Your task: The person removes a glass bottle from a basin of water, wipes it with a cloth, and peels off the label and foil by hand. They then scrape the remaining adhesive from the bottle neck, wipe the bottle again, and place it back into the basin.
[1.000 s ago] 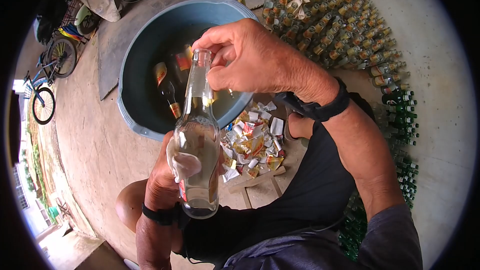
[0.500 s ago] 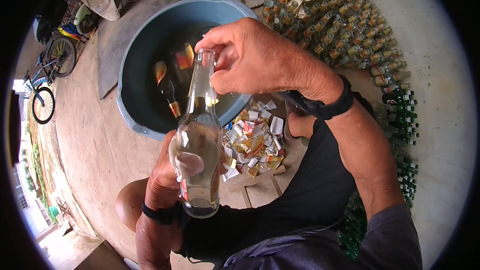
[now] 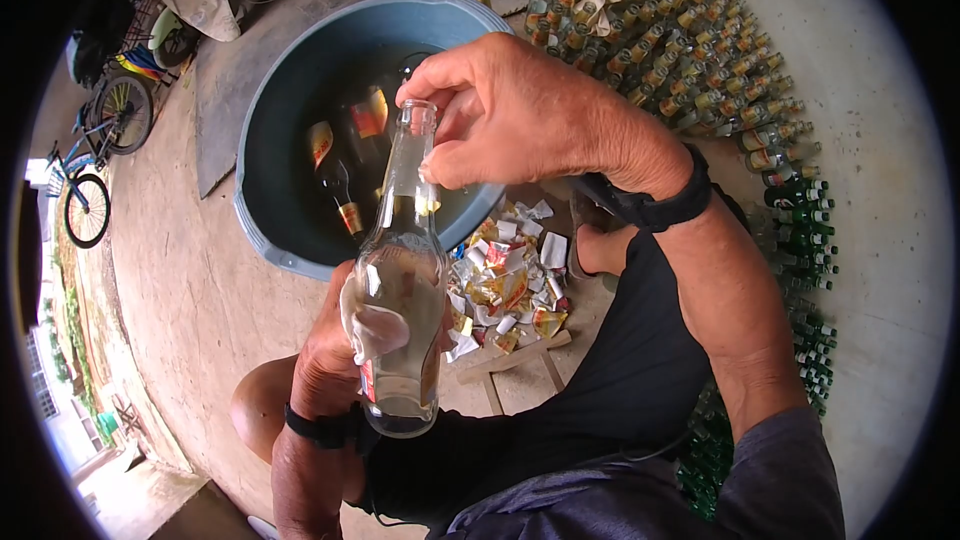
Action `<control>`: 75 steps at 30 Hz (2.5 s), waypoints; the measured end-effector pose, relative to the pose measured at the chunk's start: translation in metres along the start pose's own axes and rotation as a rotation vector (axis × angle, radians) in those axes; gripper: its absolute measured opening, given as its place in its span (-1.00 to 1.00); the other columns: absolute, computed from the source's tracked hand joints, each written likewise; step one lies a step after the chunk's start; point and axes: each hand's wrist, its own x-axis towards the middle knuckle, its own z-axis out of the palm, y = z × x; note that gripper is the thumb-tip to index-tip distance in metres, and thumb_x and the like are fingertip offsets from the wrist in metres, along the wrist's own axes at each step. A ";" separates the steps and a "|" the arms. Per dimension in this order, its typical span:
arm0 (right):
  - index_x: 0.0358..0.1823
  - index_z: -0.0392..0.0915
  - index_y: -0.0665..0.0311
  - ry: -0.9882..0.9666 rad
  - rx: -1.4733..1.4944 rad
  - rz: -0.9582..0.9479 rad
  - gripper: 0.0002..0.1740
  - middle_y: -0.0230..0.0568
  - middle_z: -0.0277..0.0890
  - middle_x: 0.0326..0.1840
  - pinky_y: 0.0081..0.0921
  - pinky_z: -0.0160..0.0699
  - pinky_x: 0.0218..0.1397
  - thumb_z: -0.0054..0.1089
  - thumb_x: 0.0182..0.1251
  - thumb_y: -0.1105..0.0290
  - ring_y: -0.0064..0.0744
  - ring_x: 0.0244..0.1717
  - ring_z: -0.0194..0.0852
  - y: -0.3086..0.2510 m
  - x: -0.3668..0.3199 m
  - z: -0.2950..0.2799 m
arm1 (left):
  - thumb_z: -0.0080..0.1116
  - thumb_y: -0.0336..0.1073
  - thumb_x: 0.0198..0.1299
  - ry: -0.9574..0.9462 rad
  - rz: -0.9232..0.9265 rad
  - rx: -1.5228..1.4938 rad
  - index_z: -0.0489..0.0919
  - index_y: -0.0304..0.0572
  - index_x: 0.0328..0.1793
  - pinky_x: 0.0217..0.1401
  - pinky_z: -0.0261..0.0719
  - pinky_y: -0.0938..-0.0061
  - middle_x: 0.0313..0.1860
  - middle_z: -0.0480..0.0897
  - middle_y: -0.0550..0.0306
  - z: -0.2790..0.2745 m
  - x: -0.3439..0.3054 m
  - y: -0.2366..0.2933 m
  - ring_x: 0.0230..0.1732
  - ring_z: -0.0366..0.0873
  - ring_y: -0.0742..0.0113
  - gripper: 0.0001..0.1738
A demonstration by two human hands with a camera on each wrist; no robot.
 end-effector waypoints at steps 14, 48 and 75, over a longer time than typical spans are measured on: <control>0.22 0.64 0.58 0.058 0.090 -0.036 -0.46 -0.13 0.76 0.00 -0.50 0.84 0.09 0.46 0.16 0.61 -0.46 -0.03 0.81 0.007 0.003 0.001 | 0.56 -0.27 -0.21 -0.025 0.031 0.048 0.72 -0.38 0.09 -0.04 0.65 0.47 -0.17 0.76 0.18 -0.009 0.005 -0.008 -0.19 0.64 0.45 -0.37; -0.04 0.70 0.48 -0.009 0.085 0.185 -0.74 -0.15 0.75 -0.25 -0.47 0.82 -0.16 0.12 0.29 0.62 -0.45 -0.28 0.80 -0.003 -0.009 -0.009 | 0.68 0.04 -0.14 -0.094 0.137 0.038 0.61 -0.40 0.16 -0.09 0.77 0.20 -0.19 0.76 -0.12 -0.024 0.005 -0.010 -0.22 0.77 0.11 -0.17; 0.57 0.27 0.48 -0.177 0.584 0.206 -0.09 -0.03 0.60 0.38 -0.45 0.76 0.06 0.51 0.46 0.04 -0.26 0.36 0.61 0.007 -0.035 0.027 | 0.70 0.08 -0.12 -0.120 0.165 -0.011 0.57 -0.34 0.33 0.01 0.77 0.20 -0.05 0.75 -0.09 -0.024 0.007 -0.011 -0.10 0.76 0.14 -0.05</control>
